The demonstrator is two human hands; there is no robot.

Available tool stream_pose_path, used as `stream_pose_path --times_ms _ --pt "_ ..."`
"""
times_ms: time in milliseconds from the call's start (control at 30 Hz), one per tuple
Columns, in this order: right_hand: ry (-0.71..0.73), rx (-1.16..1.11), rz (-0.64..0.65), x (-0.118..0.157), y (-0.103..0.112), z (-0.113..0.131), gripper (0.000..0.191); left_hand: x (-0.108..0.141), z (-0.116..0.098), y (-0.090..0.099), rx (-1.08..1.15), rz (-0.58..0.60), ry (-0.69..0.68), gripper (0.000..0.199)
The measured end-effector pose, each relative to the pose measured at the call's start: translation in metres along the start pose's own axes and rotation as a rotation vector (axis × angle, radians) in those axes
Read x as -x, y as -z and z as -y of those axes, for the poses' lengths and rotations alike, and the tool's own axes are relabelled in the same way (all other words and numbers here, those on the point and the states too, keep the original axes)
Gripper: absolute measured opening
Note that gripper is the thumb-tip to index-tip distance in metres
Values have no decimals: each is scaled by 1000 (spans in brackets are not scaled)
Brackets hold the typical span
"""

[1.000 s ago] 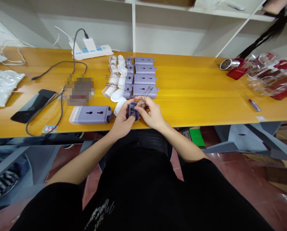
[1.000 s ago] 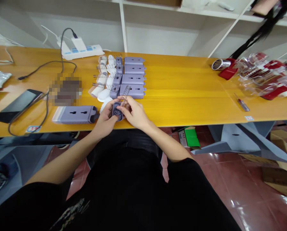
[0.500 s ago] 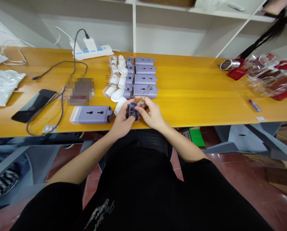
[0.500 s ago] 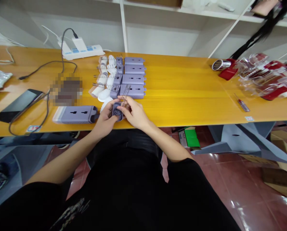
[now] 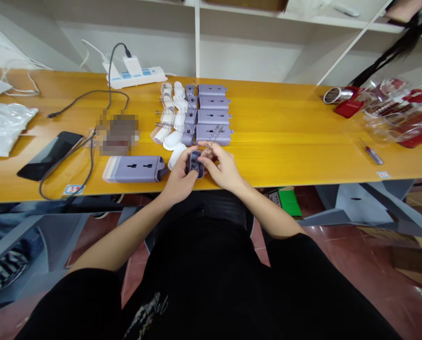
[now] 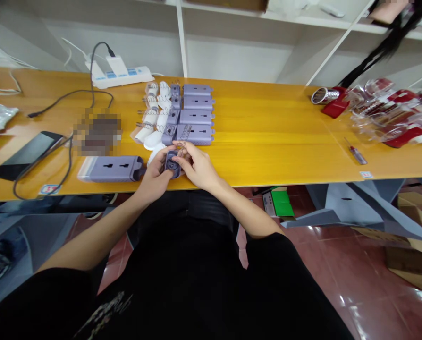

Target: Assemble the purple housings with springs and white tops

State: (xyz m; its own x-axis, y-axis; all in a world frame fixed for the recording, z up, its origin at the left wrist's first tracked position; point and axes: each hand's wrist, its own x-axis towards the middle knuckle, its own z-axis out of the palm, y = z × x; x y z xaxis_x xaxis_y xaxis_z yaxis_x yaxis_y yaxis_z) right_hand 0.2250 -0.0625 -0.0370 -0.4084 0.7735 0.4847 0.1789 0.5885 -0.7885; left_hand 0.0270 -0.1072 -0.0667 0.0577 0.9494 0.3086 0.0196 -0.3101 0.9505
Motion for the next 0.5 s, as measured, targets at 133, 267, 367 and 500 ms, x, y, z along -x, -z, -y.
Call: stream_pose_path --times_ms 133,267,367,500 --pt "23 7 2 0 -1 -1 45 0 0 0 10 2 4 75" --pt "28 33 11 1 -1 -2 48 1 0 0 -4 -3 7 75" --pt "32 33 9 1 -1 0 49 1 0 -1 -16 -11 11 75" --pt "27 53 -5 1 0 1 50 1 1 -3 -16 -16 14 75"
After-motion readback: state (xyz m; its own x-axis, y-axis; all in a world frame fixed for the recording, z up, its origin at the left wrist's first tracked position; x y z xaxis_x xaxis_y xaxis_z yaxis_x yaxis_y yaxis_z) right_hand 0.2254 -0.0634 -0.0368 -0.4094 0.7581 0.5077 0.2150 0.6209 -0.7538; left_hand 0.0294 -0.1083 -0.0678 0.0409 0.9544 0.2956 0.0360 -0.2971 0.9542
